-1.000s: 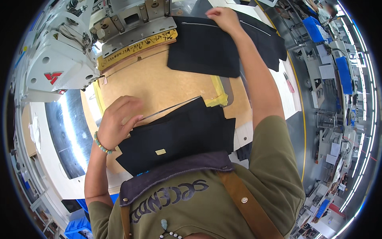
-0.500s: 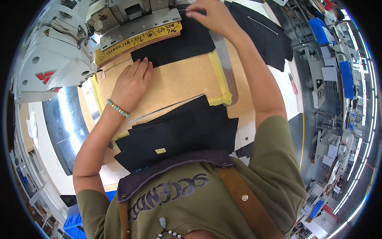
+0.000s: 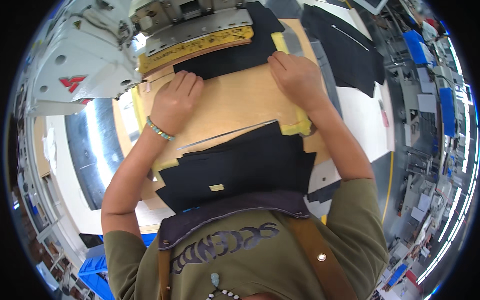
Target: The person places fabric panels onto a template and sews them together using an industrial sewing machine.
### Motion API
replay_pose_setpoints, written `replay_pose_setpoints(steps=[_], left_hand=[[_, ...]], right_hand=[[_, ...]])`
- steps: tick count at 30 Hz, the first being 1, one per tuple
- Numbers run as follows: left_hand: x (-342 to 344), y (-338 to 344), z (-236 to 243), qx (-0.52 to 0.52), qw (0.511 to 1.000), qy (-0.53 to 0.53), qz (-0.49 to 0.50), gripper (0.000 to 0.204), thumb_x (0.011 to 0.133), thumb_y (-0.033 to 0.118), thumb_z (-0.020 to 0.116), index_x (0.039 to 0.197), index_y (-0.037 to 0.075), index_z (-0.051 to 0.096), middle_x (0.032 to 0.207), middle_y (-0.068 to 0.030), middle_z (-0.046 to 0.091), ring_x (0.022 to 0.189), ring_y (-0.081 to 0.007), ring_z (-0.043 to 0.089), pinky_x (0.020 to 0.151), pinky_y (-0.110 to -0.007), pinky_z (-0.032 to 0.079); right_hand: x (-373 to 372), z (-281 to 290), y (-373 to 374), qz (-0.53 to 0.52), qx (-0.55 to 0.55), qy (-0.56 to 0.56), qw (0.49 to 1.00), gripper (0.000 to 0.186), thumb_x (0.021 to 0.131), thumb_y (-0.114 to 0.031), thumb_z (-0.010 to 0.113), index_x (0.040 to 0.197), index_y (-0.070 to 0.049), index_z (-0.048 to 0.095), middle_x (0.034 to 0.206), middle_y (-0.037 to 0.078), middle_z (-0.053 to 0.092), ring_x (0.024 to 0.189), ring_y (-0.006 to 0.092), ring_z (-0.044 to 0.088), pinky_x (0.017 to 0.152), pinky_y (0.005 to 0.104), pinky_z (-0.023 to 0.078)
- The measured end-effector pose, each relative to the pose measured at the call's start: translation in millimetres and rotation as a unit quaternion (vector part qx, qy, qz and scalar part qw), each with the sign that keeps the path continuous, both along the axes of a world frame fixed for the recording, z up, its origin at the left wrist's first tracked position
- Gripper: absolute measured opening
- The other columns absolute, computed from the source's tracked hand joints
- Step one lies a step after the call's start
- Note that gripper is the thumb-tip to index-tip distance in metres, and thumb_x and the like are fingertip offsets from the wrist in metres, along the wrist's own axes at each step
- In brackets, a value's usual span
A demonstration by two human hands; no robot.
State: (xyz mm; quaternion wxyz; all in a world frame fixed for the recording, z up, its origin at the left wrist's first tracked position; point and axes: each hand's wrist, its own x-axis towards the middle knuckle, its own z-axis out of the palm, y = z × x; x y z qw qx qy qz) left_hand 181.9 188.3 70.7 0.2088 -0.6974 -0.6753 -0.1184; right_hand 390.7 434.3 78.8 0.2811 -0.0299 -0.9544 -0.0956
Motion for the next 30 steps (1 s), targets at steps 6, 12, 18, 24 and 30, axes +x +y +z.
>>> replay_pose_setpoints(steps=[6,12,18,24,30], left_hand=[[-23.1,-39.0,-1.9,0.018,0.999,0.002,0.048,0.026,0.081,0.004,0.069,0.107,-0.001,0.069,0.108,-0.0111,0.069,0.109,-0.0274,0.071,0.083,-0.035,0.062],[-29.8,-59.6,-7.7,0.038,0.998,-0.032,0.049,0.031,0.082,0.001,0.069,0.113,-0.005,0.07,0.115,-0.0151,0.07,0.114,-0.032,0.071,0.094,-0.039,0.062],[-29.7,-64.3,-13.4,0.026,0.995,-0.046,0.083,0.033,0.083,0.0,0.068,0.115,-0.004,0.072,0.118,-0.016,0.072,0.113,-0.0331,0.072,0.094,-0.039,0.063],[-27.9,-62.6,-12.9,0.032,0.993,-0.045,0.102,0.032,0.084,0.0,0.069,0.116,-0.003,0.072,0.116,-0.015,0.073,0.11,-0.0318,0.074,0.092,-0.038,0.063],[-30.0,-61.4,-9.7,0.035,0.993,-0.033,0.106,0.028,0.083,0.0,0.07,0.111,-0.003,0.072,0.112,-0.0146,0.072,0.109,-0.0309,0.074,0.089,-0.036,0.064]], right_hand=[[-32.0,-6.2,-19.3,0.078,0.004,0.015,0.997,0.02,0.085,-0.006,0.074,0.104,-0.004,0.077,0.113,0.007,0.077,0.084,0.0228,0.074,0.07,0.0335,0.059],[-39.6,-7.9,-30.9,0.086,-0.08,0.018,0.993,0.015,0.086,-0.002,0.075,0.101,0.001,0.076,0.111,0.012,0.077,0.096,0.0278,0.077,0.078,0.0359,0.062],[-37.0,-6.6,-35.5,0.081,-0.095,0.015,0.992,0.013,0.088,-0.001,0.074,0.1,0.003,0.075,0.109,0.013,0.077,0.095,0.0286,0.077,0.077,0.0373,0.063],[-36.7,-4.5,-33.8,0.066,-0.106,0.006,0.992,0.011,0.089,0.0,0.075,0.099,0.003,0.075,0.107,0.013,0.078,0.095,0.0282,0.077,0.078,0.0368,0.063],[-39.2,-3.6,-34.2,0.071,-0.109,0.004,0.991,0.008,0.089,-0.001,0.076,0.096,0.003,0.075,0.105,0.012,0.078,0.094,0.0275,0.077,0.079,0.0364,0.064]])
